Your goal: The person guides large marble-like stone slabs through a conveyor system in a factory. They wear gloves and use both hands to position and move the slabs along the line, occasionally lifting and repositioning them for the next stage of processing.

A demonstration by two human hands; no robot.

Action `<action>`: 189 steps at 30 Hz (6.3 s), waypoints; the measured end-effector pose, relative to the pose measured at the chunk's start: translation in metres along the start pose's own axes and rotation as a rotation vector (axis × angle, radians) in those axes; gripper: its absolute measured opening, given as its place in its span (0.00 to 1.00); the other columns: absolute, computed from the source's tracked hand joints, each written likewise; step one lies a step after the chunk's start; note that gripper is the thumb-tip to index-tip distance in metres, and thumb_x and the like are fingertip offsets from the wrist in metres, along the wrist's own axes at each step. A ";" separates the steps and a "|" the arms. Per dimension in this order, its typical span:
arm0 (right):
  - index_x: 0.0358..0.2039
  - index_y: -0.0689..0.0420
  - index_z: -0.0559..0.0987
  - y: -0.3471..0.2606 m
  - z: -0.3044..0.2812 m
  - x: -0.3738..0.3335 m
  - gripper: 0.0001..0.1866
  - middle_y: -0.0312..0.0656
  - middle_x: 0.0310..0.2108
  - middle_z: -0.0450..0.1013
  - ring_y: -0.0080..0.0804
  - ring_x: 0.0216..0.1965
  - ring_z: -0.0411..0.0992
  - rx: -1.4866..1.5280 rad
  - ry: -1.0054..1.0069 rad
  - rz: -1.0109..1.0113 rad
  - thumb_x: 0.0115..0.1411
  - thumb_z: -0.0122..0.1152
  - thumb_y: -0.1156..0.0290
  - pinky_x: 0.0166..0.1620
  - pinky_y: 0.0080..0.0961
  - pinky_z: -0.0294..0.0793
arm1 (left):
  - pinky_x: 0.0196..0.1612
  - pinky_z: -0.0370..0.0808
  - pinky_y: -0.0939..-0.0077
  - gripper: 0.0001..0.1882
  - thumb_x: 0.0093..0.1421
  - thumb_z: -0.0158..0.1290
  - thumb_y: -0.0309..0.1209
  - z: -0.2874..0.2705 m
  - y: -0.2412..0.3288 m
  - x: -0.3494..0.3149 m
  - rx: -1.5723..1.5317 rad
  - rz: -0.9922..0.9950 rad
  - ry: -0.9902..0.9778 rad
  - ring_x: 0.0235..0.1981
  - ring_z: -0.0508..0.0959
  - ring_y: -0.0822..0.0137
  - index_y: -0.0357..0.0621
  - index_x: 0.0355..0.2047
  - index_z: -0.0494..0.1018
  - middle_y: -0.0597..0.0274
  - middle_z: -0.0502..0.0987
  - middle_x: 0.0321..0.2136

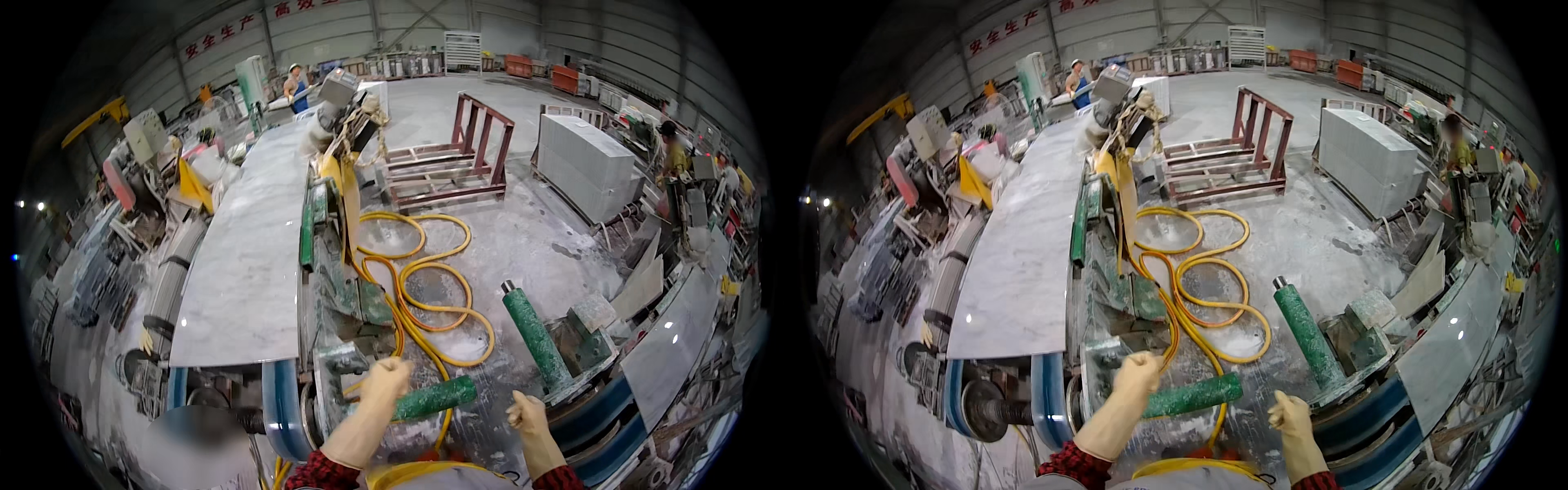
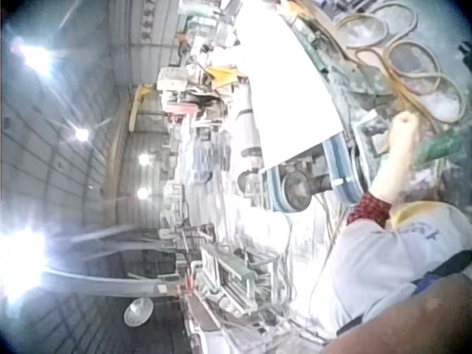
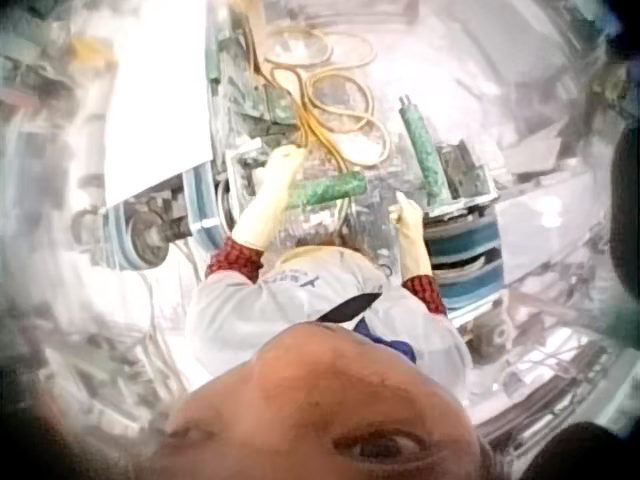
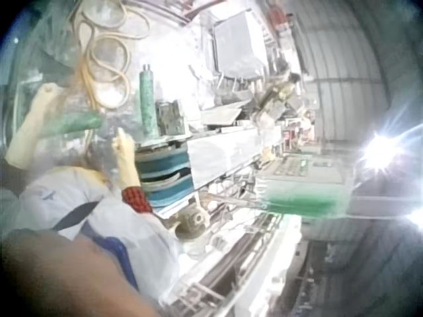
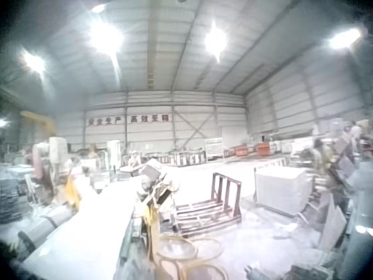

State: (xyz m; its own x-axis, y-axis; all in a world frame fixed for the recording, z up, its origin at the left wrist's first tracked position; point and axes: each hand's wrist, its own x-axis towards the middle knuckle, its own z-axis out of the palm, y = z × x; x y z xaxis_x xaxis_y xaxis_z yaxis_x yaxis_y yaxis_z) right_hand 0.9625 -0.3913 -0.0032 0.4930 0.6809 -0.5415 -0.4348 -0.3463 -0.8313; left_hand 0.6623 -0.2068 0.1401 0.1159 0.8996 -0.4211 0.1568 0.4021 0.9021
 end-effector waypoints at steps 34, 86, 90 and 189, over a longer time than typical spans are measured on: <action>0.24 0.58 0.84 0.096 0.310 -0.094 0.22 0.40 0.16 0.77 0.29 0.13 0.71 -0.879 -0.690 0.054 0.64 0.76 0.52 0.17 0.26 0.66 | 0.37 0.74 0.67 0.09 0.50 0.66 0.42 -0.318 0.057 -0.314 0.183 0.971 -0.413 0.30 0.79 0.61 0.55 0.27 0.82 0.68 0.77 0.24; 0.59 0.58 0.81 0.135 0.599 -0.067 0.24 0.58 0.60 0.76 0.61 0.62 0.73 -1.181 -0.006 -1.427 0.64 0.67 0.63 0.68 0.54 0.70 | 0.72 0.60 0.36 0.28 0.71 0.56 0.40 -0.759 -0.177 0.126 1.119 0.601 0.475 0.67 0.68 0.30 0.40 0.66 0.72 0.32 0.71 0.66; 0.58 0.59 0.81 0.126 0.598 -0.077 0.24 0.58 0.58 0.77 0.60 0.61 0.73 -1.238 -0.036 -1.381 0.63 0.66 0.63 0.68 0.54 0.69 | 0.64 0.66 0.38 0.25 0.66 0.58 0.35 -0.750 -0.191 0.127 1.217 0.707 0.545 0.61 0.71 0.33 0.39 0.61 0.73 0.33 0.72 0.61; 0.53 0.60 0.81 0.119 0.570 -0.103 0.18 0.54 0.52 0.79 0.57 0.54 0.77 -1.138 -0.105 -1.548 0.62 0.66 0.71 0.61 0.51 0.77 | 0.67 0.65 0.43 0.24 0.63 0.61 0.36 -0.744 -0.193 0.095 1.186 0.653 0.553 0.63 0.72 0.39 0.45 0.58 0.73 0.41 0.74 0.60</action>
State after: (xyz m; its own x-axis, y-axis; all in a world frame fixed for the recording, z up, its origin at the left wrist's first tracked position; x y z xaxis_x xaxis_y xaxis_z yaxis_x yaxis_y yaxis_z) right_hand 0.4300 -0.1351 0.0249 -0.1501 0.7778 0.6103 0.9158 0.3420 -0.2106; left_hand -0.0867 -0.0721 -0.0032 0.1408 0.9224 0.3597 0.9556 -0.2216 0.1941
